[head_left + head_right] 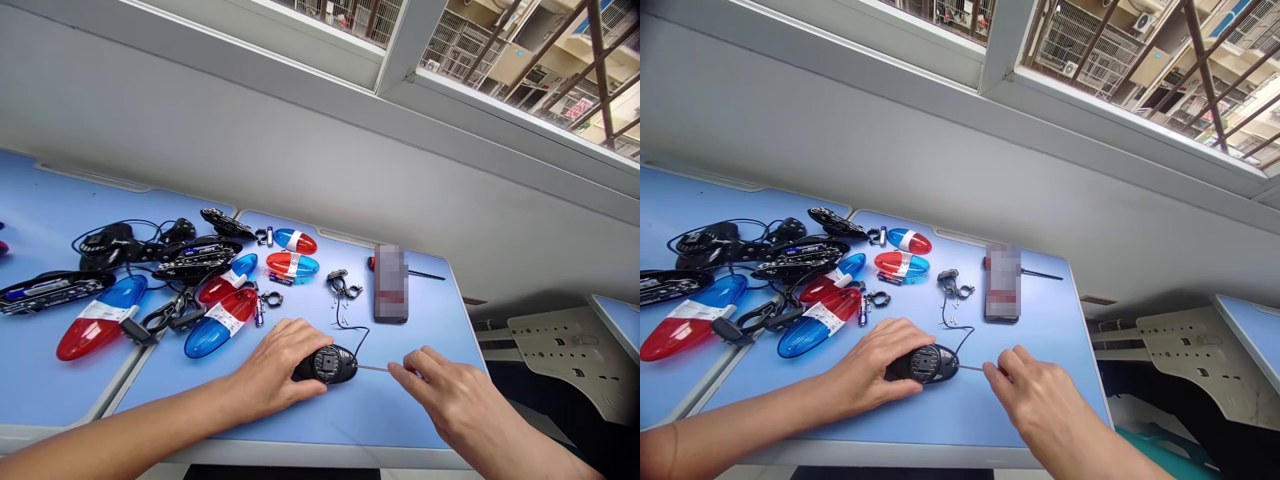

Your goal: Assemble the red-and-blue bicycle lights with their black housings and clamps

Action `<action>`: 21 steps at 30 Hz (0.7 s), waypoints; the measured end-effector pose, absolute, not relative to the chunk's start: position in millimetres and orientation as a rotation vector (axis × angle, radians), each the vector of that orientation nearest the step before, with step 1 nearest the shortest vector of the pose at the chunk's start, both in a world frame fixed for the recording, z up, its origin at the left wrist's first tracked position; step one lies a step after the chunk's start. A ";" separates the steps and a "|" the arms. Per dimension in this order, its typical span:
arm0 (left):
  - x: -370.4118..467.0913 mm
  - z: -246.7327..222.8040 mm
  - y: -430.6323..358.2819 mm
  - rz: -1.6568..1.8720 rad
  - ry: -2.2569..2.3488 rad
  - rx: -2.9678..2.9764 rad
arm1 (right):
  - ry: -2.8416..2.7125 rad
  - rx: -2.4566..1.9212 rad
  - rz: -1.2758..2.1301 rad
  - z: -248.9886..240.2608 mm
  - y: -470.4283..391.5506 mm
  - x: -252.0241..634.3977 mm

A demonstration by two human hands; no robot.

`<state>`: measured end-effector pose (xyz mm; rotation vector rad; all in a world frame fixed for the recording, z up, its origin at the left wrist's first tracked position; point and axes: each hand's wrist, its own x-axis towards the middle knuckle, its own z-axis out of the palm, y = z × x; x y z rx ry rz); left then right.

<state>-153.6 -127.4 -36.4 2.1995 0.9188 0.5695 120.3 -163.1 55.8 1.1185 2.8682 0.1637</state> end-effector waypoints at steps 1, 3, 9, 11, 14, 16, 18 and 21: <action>-153.6 -37.1 -127.6 0.571 0.919 2.202 | 2.852 1.068 0.179 59.0 -163.6 117.9; -153.4 -39.1 -127.8 0.596 0.916 2.208 | 2.808 0.949 0.259 67.3 -164.4 111.6; -153.2 -43.4 -128.6 0.629 0.897 2.209 | 2.718 0.646 0.459 87.4 -158.4 96.7; -153.3 -43.0 -128.9 0.634 0.892 2.212 | 2.732 0.666 0.404 85.0 -153.5 95.9; -153.7 -42.6 -129.3 0.645 0.882 2.216 | 2.665 0.883 0.288 77.1 -147.6 94.7; -154.0 -42.9 -129.3 0.648 0.881 2.217 | 2.562 1.106 0.212 75.4 -146.0 92.5; -154.3 -43.3 -129.1 0.649 0.884 2.217 | 2.512 1.236 0.120 78.9 -146.2 89.5; -154.5 -42.4 -128.7 0.630 0.884 2.216 | 2.556 1.141 0.072 87.7 -146.7 87.7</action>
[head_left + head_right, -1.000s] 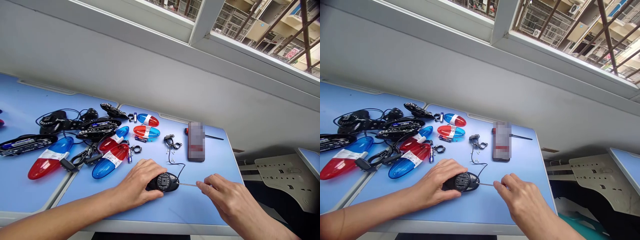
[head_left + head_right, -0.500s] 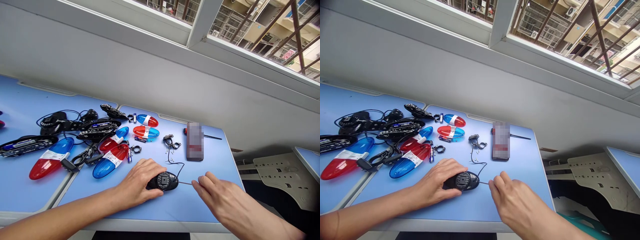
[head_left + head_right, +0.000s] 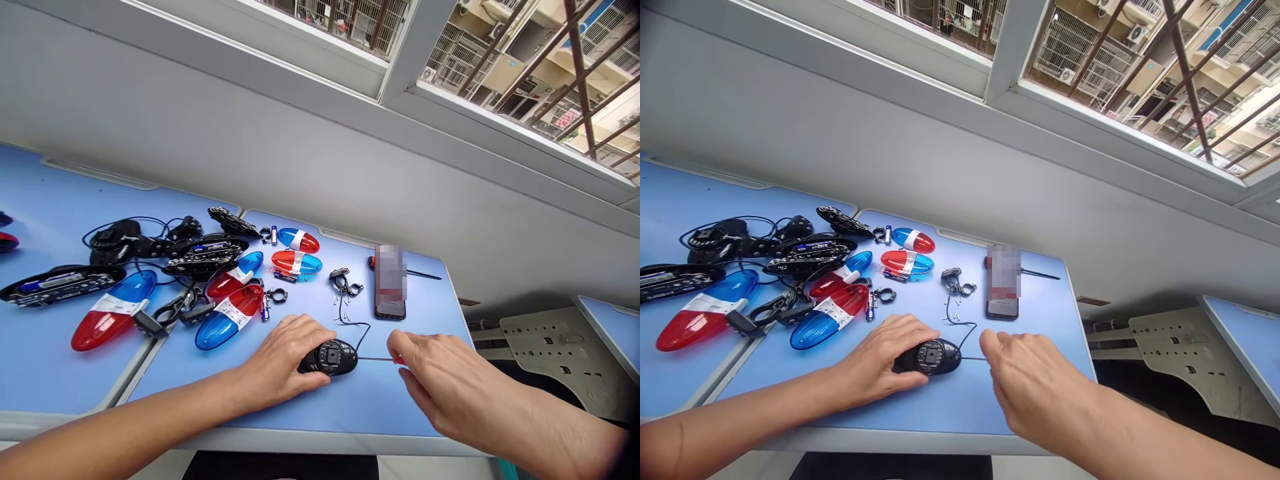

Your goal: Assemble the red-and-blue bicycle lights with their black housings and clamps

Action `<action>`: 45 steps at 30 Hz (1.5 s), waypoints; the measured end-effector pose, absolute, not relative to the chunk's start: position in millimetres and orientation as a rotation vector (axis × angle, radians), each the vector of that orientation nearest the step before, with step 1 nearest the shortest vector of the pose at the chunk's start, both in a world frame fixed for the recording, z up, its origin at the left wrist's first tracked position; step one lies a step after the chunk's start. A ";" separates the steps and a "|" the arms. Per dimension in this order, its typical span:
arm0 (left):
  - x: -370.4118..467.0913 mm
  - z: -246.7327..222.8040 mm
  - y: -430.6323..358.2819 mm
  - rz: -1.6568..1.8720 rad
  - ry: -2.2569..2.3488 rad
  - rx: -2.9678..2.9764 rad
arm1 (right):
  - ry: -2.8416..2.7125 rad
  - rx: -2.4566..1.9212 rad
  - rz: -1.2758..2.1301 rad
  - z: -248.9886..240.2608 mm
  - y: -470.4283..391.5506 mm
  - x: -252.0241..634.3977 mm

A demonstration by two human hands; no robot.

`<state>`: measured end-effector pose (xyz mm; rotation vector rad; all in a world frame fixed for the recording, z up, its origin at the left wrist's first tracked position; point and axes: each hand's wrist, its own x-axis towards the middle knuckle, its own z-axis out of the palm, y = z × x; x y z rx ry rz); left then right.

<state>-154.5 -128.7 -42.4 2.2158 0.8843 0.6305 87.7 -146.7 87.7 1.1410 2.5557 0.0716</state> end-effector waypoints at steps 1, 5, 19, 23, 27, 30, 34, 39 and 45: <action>-154.5 -41.6 -128.6 0.620 0.888 2.215 | 2.599 1.049 0.110 89.5 -146.5 88.6; -154.0 -38.0 -128.1 0.585 0.901 2.229 | 2.820 0.700 0.397 85.4 -144.7 98.2; -155.1 -42.6 -128.2 0.572 0.895 2.245 | 2.627 0.855 0.279 89.8 -153.8 97.4; -155.5 -43.4 -128.4 0.583 0.880 2.241 | 2.556 1.059 0.315 85.3 -151.7 98.0; -155.4 -42.5 -128.2 0.578 0.886 2.239 | 2.552 1.122 0.194 91.7 -152.7 93.5; -155.5 -42.4 -127.6 0.579 0.883 2.246 | 2.684 0.884 0.293 91.7 -152.5 95.5; -155.8 -43.9 -127.2 0.585 0.878 2.256 | 2.668 0.963 0.415 88.2 -151.2 97.6; -154.9 -43.8 -126.7 0.578 0.885 2.245 | 2.660 1.020 0.213 92.1 -155.4 93.0; -154.8 -43.4 -125.9 0.582 0.889 2.241 | 2.761 1.051 0.303 89.3 -155.5 94.5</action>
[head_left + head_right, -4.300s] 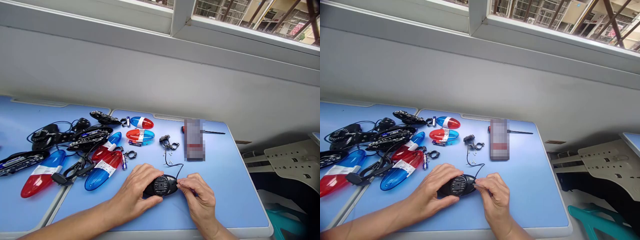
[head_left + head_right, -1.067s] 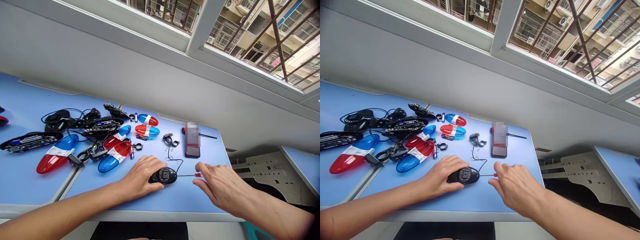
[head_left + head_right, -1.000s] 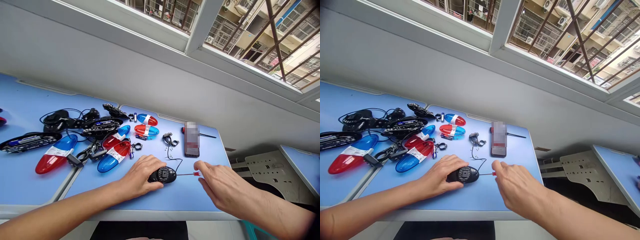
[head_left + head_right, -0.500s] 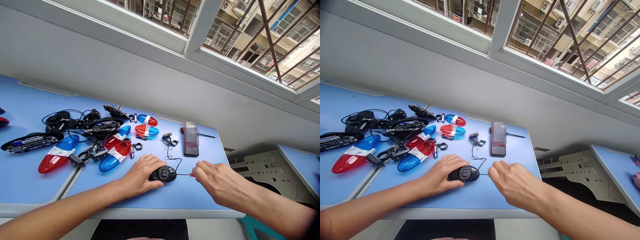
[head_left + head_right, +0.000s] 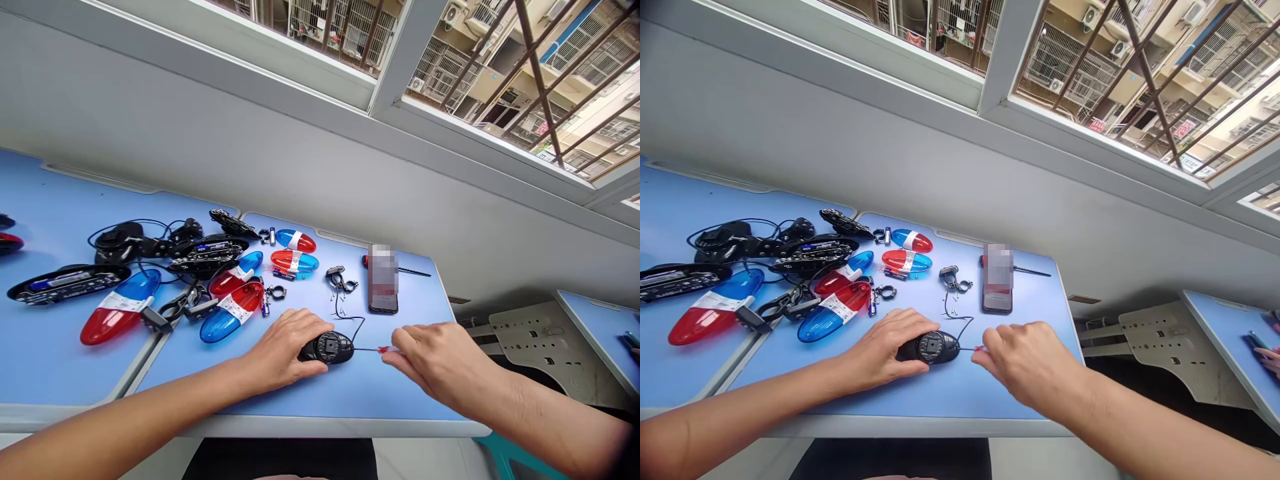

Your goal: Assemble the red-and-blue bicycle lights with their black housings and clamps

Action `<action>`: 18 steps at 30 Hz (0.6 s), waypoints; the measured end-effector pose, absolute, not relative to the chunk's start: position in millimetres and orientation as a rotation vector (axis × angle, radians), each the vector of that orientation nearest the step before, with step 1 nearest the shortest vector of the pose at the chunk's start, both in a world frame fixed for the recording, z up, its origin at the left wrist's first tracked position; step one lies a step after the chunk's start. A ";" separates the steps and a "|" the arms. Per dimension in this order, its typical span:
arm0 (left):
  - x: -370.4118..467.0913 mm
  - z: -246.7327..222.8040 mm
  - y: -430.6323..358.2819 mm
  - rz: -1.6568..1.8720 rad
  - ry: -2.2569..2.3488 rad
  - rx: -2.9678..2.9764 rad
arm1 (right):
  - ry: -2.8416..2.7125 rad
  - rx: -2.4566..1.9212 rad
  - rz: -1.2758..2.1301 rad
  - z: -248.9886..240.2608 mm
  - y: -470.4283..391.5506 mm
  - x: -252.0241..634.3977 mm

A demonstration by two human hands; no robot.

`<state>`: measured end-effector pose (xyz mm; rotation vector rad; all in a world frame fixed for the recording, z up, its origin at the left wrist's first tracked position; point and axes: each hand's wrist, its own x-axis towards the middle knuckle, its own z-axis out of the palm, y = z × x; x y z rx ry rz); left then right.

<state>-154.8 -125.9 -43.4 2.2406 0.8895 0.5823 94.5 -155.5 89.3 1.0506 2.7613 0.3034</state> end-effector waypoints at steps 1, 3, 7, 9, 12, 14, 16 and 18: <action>-154.9 -43.4 -125.9 0.579 0.892 2.240 | 2.750 1.102 0.272 89.3 -155.4 94.6; -155.0 -43.3 -126.2 0.579 0.896 2.238 | 2.751 1.096 0.173 88.6 -155.9 95.3; -155.1 -43.5 -126.8 0.581 0.887 2.244 | 2.837 0.902 0.172 81.6 -157.0 100.0; -155.2 -43.8 -126.8 0.583 0.886 2.246 | 2.851 0.982 0.262 79.9 -156.3 100.8; -155.5 -44.2 -126.5 0.589 0.889 2.244 | 2.801 1.111 0.190 84.8 -155.6 96.8; -155.6 -44.4 -126.4 0.593 0.889 2.247 | 2.775 1.047 0.077 89.3 -156.2 93.2; -155.6 -44.6 -126.4 0.597 0.886 2.250 | 2.785 0.928 0.032 90.7 -157.1 91.5; -155.6 -44.7 -126.3 0.598 0.879 2.253 | 2.825 0.889 0.066 88.6 -157.6 92.3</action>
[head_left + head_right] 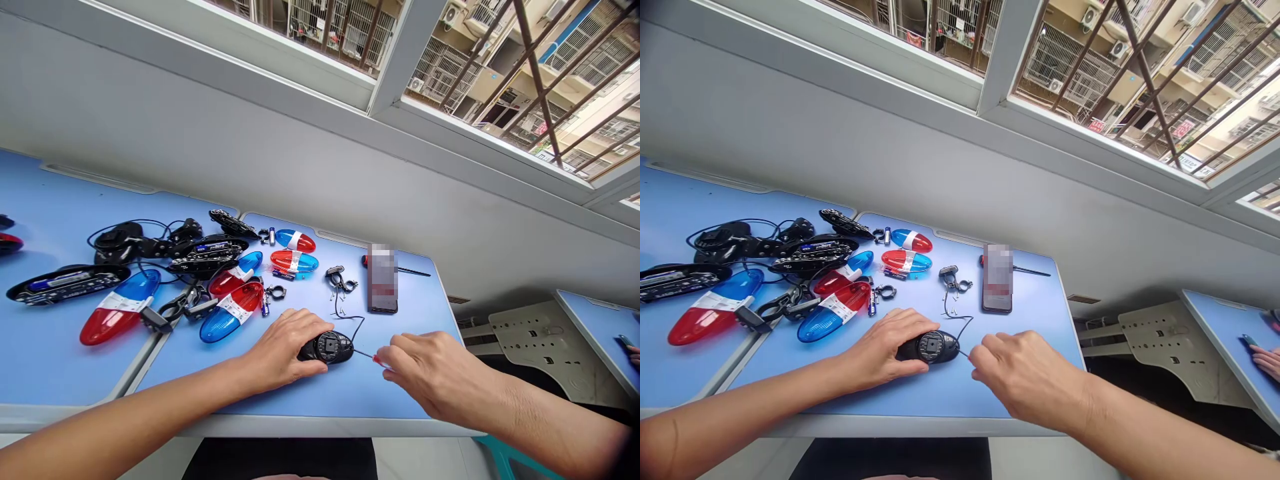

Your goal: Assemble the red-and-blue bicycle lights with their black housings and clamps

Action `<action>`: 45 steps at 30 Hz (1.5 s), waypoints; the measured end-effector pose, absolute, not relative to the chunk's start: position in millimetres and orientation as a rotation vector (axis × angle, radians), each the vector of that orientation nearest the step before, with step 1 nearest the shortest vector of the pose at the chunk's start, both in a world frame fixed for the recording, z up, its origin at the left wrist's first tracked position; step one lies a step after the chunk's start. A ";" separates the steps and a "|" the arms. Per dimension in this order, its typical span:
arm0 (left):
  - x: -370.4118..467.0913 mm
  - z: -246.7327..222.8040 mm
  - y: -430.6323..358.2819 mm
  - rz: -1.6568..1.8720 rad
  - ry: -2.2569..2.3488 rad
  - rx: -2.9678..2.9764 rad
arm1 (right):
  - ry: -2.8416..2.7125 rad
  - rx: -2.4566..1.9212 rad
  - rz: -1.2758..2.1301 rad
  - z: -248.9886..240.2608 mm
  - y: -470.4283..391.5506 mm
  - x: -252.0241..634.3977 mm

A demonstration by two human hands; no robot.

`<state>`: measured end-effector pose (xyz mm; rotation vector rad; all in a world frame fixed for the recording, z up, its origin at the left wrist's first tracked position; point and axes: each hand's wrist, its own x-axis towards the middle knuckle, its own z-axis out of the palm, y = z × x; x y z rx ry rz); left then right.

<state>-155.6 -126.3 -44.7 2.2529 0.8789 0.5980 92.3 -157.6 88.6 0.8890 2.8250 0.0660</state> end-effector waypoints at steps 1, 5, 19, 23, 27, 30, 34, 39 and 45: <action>-155.5 -44.6 -126.3 0.598 0.877 2.255 | 2.842 0.924 0.083 86.9 -157.5 93.3; -155.1 -43.6 -126.1 0.585 0.890 2.257 | 2.857 1.254 -0.064 82.0 -156.4 97.3; -155.8 -43.8 -126.2 0.574 0.892 2.240 | 2.804 1.388 -0.842 80.0 -160.3 97.4; -155.2 -44.6 -126.1 0.583 0.871 2.255 | 2.977 1.443 -0.519 63.9 -161.2 97.7; -154.6 -44.4 -126.6 0.582 0.874 2.265 | 3.026 1.618 -0.127 53.4 -161.6 93.8; -154.7 -44.1 -126.4 0.592 0.875 2.264 | 3.015 1.636 -0.137 55.4 -162.7 92.0; -154.9 -43.7 -125.4 0.584 0.884 2.254 | 3.001 1.557 -0.695 58.8 -161.6 96.4; -154.9 -43.7 -125.5 0.578 0.874 2.261 | 3.103 1.457 -0.785 49.5 -157.7 103.0; -154.6 -45.2 -127.6 0.597 0.848 2.279 | 3.103 1.711 -0.483 33.3 -152.6 94.4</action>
